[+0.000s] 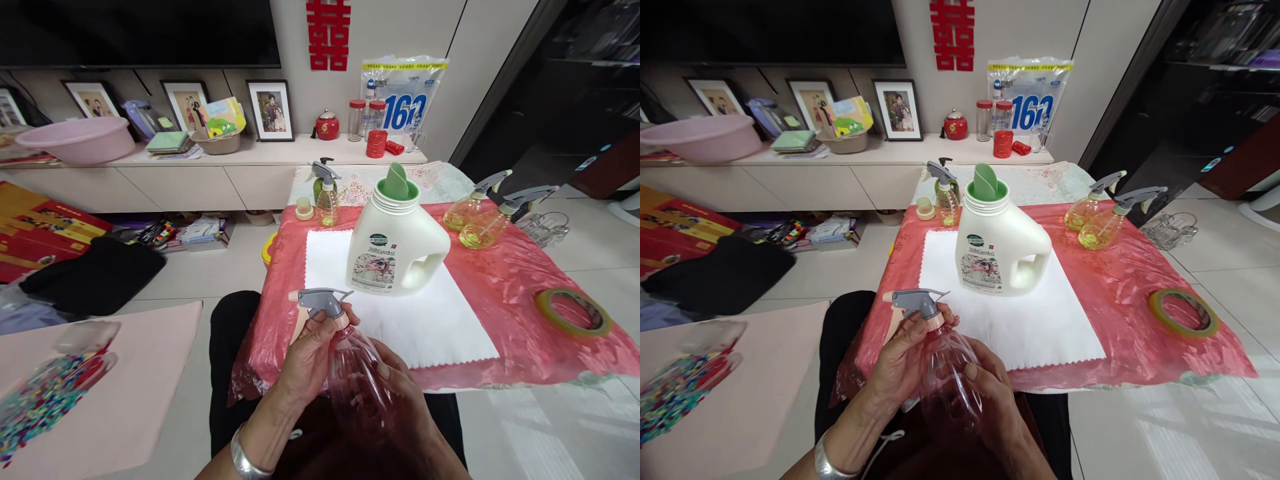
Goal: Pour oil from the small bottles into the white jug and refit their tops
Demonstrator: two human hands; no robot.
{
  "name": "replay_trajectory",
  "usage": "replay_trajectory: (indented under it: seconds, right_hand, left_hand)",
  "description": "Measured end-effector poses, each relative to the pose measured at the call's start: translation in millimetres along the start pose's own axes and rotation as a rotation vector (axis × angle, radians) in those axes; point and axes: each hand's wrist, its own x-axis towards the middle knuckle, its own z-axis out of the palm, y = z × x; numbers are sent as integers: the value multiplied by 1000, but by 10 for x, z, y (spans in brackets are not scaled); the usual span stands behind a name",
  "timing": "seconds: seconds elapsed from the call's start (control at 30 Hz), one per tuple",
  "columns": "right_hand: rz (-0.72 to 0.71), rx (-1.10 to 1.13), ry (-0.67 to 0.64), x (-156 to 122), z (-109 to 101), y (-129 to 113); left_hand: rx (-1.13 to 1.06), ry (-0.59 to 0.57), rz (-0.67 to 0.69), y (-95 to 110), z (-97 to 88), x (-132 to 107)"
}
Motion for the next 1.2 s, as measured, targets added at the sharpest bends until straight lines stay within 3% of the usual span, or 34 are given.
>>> replay_trajectory:
  seconds: [0.43,0.63,0.8,0.97,1.2]
  right_hand:
    - [-96,-75,15,23,-50,64]
    - [-174,-140,-22,43,-62,34]
    - [-384,-400,-135,216,-11,-192]
    - [-541,-700,-185,481,-67,-336]
    - [-490,-853,-184,511,-219,-369]
  left_hand:
    - [-102,70,-65,-83,-7,2]
    - [-14,54,29,-46,37,-10]
    - [93,-10,171,105,54,13]
    - [199,-54,241,148,-47,164]
    - [261,-47,211,-39,-196,263]
